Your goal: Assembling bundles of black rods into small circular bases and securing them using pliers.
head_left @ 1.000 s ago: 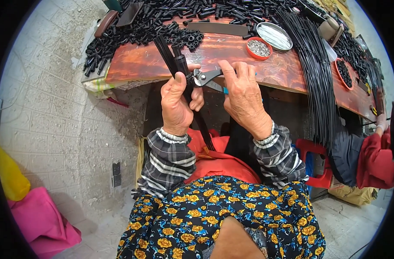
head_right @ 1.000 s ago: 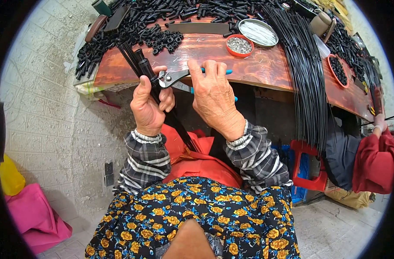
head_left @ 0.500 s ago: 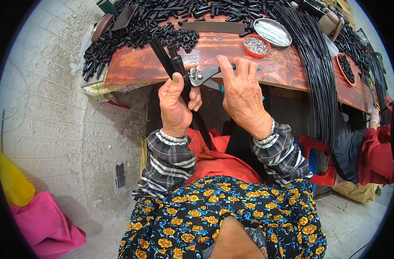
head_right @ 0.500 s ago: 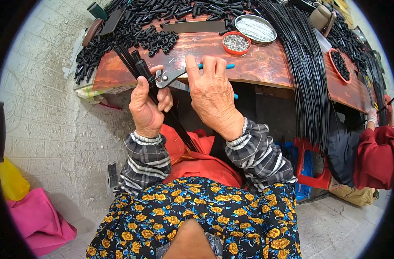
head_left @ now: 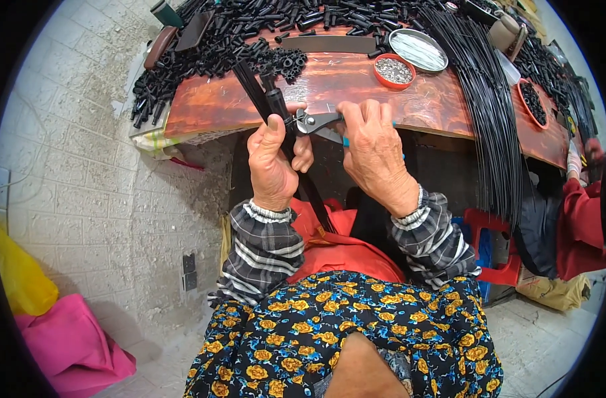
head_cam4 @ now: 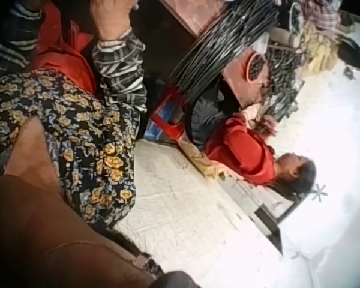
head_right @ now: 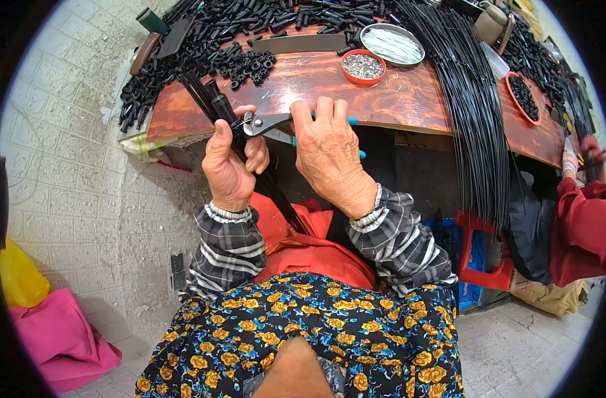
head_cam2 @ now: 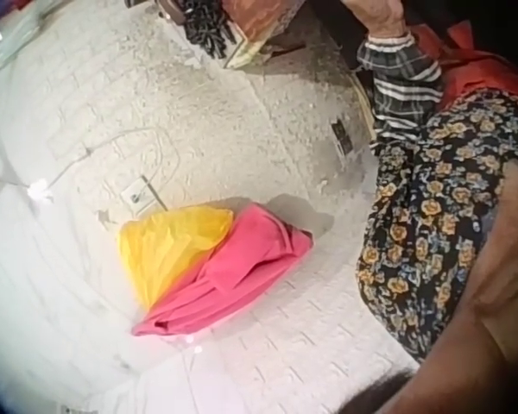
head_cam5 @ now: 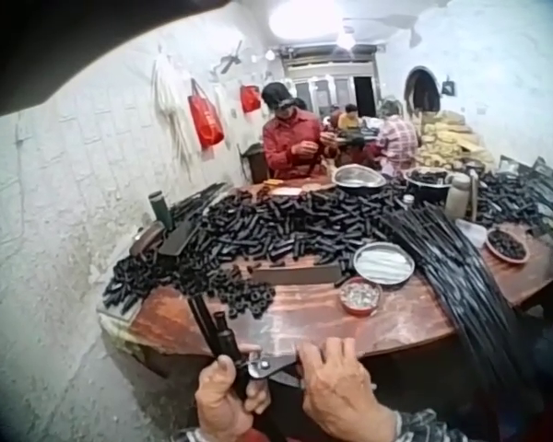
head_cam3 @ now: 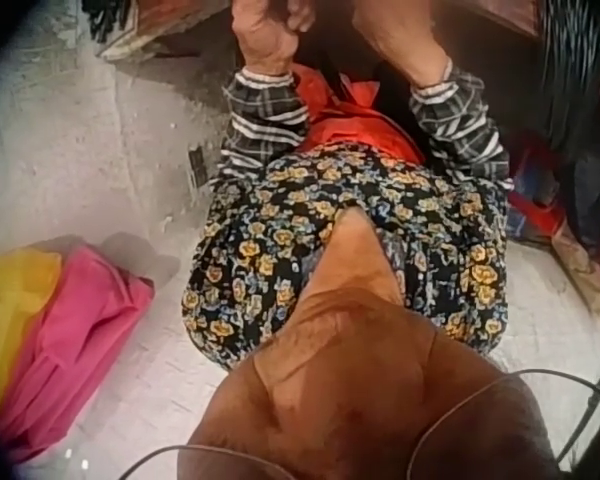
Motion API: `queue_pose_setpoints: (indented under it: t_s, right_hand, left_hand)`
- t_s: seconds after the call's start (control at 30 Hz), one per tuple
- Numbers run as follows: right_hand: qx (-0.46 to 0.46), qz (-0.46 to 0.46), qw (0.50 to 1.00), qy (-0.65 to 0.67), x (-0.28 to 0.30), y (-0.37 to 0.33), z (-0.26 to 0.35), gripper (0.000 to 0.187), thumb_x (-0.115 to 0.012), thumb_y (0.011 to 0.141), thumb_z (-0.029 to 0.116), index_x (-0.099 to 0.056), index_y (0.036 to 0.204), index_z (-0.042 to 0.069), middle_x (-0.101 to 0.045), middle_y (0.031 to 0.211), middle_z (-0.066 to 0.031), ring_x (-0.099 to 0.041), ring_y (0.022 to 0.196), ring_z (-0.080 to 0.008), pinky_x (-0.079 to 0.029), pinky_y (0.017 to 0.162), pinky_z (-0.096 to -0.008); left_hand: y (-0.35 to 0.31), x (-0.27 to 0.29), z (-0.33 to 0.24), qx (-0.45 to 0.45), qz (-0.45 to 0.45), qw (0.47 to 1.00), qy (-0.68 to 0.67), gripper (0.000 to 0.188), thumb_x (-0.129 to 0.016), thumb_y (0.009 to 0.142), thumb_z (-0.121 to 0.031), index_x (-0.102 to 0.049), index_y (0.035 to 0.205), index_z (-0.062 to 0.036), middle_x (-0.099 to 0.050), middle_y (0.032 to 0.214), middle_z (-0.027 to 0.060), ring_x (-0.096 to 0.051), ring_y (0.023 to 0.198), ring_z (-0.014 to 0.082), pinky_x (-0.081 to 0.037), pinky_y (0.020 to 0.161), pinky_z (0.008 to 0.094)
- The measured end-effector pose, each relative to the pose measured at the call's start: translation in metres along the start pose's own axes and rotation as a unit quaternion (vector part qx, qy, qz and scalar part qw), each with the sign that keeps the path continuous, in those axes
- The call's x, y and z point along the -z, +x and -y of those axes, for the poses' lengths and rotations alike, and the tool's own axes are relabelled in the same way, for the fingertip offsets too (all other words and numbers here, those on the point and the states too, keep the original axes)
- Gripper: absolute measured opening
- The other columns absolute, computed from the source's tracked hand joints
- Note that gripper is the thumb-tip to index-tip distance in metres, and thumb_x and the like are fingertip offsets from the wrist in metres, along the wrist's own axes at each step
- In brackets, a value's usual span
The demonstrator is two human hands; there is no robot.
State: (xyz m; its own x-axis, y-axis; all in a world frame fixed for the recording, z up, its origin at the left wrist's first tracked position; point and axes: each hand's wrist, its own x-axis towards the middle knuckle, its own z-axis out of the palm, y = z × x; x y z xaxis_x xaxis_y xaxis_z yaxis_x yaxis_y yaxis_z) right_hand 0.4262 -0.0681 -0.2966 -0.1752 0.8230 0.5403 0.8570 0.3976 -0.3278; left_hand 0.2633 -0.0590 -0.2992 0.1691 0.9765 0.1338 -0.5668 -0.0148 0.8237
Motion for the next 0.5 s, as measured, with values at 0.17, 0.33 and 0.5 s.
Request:
queue_pose_setpoints:
  t_s: [0.17,0.33,0.5]
  right_hand:
    - [-0.01,-0.033,0.998,0.045,-0.011,-0.003,-0.001,0.026,-0.064,0.077,0.001,-0.052,0.1,0.003,-0.049,0.09,-0.0165,-0.05,0.084,-0.0357,-0.044,0.068,-0.0434]
    - [-0.045,-0.061,0.993,0.088,-0.027,-0.007,0.002,0.027,-0.066,0.074,0.002,-0.052,0.097,0.003,-0.054,0.087,-0.0147,-0.055,0.079,-0.0342,-0.045,0.063,-0.0428]
    - [-0.055,-0.106,0.989,0.091,-0.043,0.0,-0.005,0.026,-0.07,0.07,0.004,-0.056,0.091,0.005,-0.057,0.08,-0.0109,-0.058,0.076,-0.0322,-0.046,0.061,-0.0419]
  left_hand:
    - [0.001,0.001,0.002,-0.002,0.011,1.0,-0.013,0.052,-0.045,0.098,-0.044,-0.052,0.119,0.0027,-0.045,0.061,0.0028,-0.037,0.044,0.0113,-0.031,0.041,0.0263]
    - [-0.001,0.001,0.003,-0.01,-0.001,1.0,-0.004,0.051,-0.045,0.098,-0.042,-0.052,0.12,0.0026,-0.044,0.061,0.0029,-0.037,0.045,0.0112,-0.032,0.041,0.0264]
    - [0.001,-0.001,0.005,-0.012,-0.003,1.0,-0.006,0.051,-0.045,0.098,-0.042,-0.051,0.122,0.0021,-0.046,0.061,0.0036,-0.039,0.046,0.0113,-0.032,0.042,0.0266]
